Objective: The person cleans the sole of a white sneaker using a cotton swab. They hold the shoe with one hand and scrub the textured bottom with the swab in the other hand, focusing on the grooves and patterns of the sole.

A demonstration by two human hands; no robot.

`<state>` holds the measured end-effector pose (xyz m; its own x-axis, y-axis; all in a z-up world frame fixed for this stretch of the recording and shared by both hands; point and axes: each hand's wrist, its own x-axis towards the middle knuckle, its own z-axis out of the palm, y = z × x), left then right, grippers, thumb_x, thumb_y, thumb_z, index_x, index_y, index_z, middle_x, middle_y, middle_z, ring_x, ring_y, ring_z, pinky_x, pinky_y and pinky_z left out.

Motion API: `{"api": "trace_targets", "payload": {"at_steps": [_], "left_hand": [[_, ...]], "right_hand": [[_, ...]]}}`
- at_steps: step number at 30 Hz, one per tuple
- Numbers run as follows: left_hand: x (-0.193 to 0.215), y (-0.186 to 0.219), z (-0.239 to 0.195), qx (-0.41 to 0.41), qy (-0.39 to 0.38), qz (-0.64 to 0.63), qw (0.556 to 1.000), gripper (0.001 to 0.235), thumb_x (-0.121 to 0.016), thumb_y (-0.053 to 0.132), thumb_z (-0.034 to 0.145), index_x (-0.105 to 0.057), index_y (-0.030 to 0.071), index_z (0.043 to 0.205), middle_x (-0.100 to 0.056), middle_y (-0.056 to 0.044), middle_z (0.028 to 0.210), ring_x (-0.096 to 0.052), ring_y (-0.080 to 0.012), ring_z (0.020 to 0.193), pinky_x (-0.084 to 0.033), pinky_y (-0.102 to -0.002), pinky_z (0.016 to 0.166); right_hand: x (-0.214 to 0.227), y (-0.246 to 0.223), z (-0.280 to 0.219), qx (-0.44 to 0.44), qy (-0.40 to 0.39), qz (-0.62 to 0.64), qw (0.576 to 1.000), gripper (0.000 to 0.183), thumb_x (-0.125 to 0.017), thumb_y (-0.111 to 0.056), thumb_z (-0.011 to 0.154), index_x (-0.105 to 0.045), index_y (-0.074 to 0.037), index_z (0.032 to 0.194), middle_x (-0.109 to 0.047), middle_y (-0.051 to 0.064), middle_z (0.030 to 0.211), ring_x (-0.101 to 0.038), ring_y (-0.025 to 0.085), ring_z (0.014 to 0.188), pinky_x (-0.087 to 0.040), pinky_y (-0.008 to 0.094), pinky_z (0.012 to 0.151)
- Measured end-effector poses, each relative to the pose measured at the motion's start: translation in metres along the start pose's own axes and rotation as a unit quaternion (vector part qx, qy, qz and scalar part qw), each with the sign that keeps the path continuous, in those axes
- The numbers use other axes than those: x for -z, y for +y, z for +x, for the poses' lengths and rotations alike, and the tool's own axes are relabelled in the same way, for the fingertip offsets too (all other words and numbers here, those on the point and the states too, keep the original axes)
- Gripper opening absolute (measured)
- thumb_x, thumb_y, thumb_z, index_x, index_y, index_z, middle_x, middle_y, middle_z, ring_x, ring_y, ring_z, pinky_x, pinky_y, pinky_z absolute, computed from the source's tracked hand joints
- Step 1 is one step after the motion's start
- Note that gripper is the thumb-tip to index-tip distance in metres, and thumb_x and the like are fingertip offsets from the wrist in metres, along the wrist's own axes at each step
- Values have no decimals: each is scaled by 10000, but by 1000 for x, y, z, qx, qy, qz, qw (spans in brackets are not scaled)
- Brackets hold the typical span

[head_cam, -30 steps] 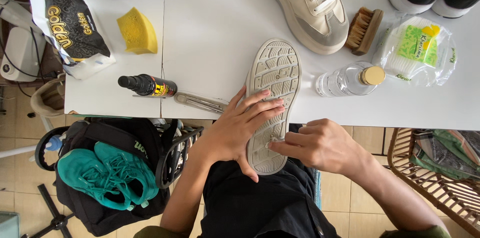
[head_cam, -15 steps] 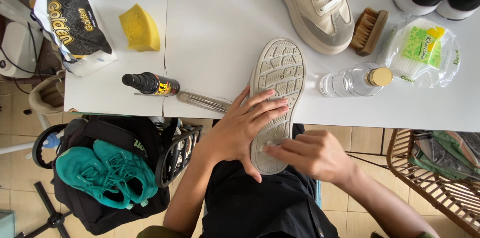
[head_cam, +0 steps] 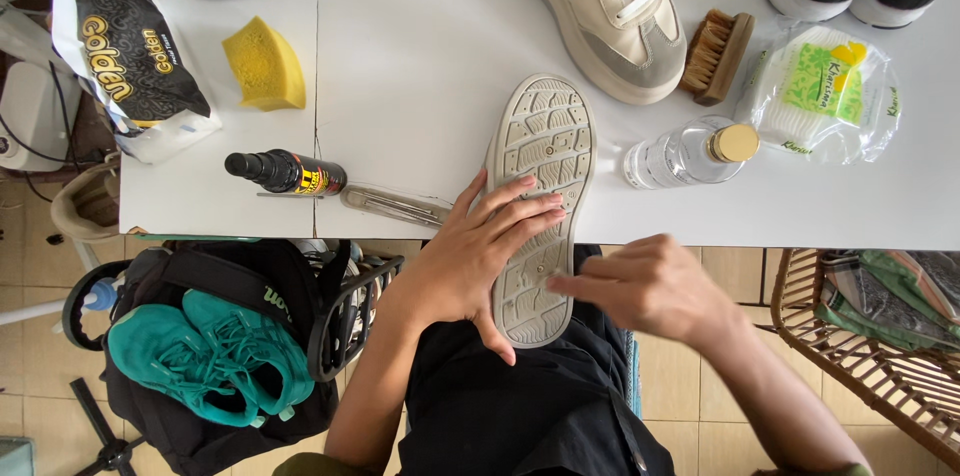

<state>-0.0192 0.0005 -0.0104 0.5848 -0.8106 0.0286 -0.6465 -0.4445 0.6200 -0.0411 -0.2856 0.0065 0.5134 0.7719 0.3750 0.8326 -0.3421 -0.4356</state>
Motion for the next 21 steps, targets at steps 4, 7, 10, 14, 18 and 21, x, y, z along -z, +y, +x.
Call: {"api": "trace_targets", "payload": {"at_steps": [4,7,10,14,18,21], "left_hand": [[1,2,-3,-10,28,-9,1000,1619,-766,997,408,-389,85,1692,-419,-91,1775,-249,-382,1711,-82,-702,1381],[6,0,-3,-12,39,-27,999,1572,-623,1015,447,-404,83,1693,-442,-92,1764,-264,-371,1708,-82,-703,1384],[4,-1,-5,-13,41,-50,998,1547,-663,990,482,-399,69,1697,-434,-98,1771,-241,-384,1725,-90,-700,1393],[1,-3,-4,-10,26,-37,999,1605,-743,978,453,-357,71,1719,-411,-103,1783,-212,-372,1729,-49,-681,1400],[3,-3,-4,-4,9,-38,999,1659,-894,920,405,-345,72,1721,-385,-102,1796,-187,-370,1733,-24,-674,1399],[1,0,-2,-8,10,-9,1000,1661,-781,988,406,-347,73,1723,-395,-86,1793,-201,-357,1726,-15,-678,1399]], "right_hand": [[-24,-8,12,36,-12,-16,999,435,-573,76,1001,-775,-130,1327,-712,-24,892,-412,192,457,-331,362,393],[-32,-13,21,54,-32,-30,998,369,-596,11,1011,-762,-196,1267,-586,-30,802,-458,208,485,-352,370,411],[-28,-21,21,44,2,-69,997,211,-630,-76,1101,-766,-187,1219,-583,-30,808,-426,186,510,-338,345,450],[-25,-21,1,22,34,-93,995,211,-703,-63,1104,-750,-127,1299,-653,-23,844,-461,116,536,-391,286,464],[-17,-20,-28,-74,17,-126,989,406,-601,7,1091,-705,-178,1438,-686,-59,930,-537,109,555,-450,290,492],[-16,-19,-41,-115,24,-135,984,468,-657,53,1014,-754,-211,1388,-714,-75,923,-520,144,526,-422,302,472]]}}
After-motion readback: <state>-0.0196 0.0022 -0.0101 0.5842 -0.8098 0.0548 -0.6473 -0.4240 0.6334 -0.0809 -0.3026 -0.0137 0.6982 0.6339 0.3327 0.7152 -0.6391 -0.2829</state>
